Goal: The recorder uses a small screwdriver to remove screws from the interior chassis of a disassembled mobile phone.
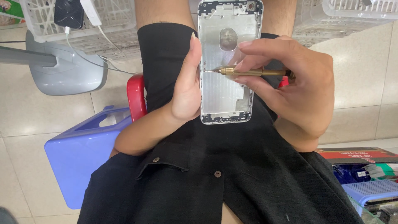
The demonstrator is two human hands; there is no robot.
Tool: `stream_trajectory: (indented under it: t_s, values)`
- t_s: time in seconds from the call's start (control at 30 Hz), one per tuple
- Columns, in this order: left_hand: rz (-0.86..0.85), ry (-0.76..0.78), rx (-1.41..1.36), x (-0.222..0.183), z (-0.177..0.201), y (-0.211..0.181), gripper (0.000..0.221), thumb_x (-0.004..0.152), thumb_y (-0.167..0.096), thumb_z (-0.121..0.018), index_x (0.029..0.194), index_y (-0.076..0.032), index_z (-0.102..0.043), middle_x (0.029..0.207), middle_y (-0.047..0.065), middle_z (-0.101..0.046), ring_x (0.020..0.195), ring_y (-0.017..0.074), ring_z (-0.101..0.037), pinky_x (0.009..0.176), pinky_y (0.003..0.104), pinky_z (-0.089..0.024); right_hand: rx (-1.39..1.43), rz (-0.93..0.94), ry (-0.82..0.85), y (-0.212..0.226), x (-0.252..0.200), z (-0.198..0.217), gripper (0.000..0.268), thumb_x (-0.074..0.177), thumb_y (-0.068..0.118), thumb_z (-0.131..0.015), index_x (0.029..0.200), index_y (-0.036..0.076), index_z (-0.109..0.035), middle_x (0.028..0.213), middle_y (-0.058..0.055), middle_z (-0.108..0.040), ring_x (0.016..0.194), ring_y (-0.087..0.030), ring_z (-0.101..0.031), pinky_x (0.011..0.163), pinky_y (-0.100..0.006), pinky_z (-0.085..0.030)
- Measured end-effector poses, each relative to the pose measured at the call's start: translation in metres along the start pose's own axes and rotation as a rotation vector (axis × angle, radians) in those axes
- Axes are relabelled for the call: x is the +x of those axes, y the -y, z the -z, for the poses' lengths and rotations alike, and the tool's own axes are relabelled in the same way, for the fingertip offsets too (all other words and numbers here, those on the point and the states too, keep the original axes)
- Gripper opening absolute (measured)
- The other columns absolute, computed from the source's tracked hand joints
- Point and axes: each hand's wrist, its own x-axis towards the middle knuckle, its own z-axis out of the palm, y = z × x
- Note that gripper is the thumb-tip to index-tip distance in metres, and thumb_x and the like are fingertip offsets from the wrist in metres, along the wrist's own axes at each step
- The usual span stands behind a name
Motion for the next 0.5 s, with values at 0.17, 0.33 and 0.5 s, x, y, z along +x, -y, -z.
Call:
stream_trajectory:
  t_s: [0.17, 0.33, 0.5]
  values:
    - [-0.004, 0.009, 0.01, 0.001, -0.003, -0.001, 0.069, 0.121, -0.058, -0.022, 0.154, -0.001, -0.045, 0.14, 0.014, -0.057, 0.129, 0.0215, -0.057, 0.117, 0.039, -0.048, 0.033, 0.002, 0.028, -0.006, -0.005, 0.006, 0.048, 0.087, -0.009, -0.086, 0.127, -0.003, -0.06, 0.111, -0.016, -0.072, 0.108, -0.021, -0.074, 0.088, -0.027, -0.061]
    - [0.042, 0.017, 0.038, 0.002, -0.008, -0.003, 0.076, 0.115, -0.062, -0.019, 0.155, -0.001, -0.041, 0.144, 0.018, -0.059, 0.131, 0.0257, -0.062, 0.116, 0.042, -0.052, 0.077, 0.019, 0.049, -0.016, -0.009, 0.01, 0.04, 0.097, -0.011, -0.08, 0.127, -0.009, -0.055, 0.111, -0.021, -0.073, 0.11, -0.024, -0.074, 0.091, -0.028, -0.065]
    - [0.054, 0.045, 0.017, 0.001, -0.009, 0.001, 0.079, 0.115, -0.064, -0.018, 0.156, 0.0, -0.04, 0.141, 0.019, -0.059, 0.126, 0.0279, -0.063, 0.113, 0.044, -0.054, 0.082, 0.016, 0.062, -0.011, -0.006, 0.013, 0.039, 0.098, -0.011, -0.076, 0.13, -0.009, -0.055, 0.11, -0.022, -0.074, 0.109, -0.027, -0.075, 0.089, -0.029, -0.065]
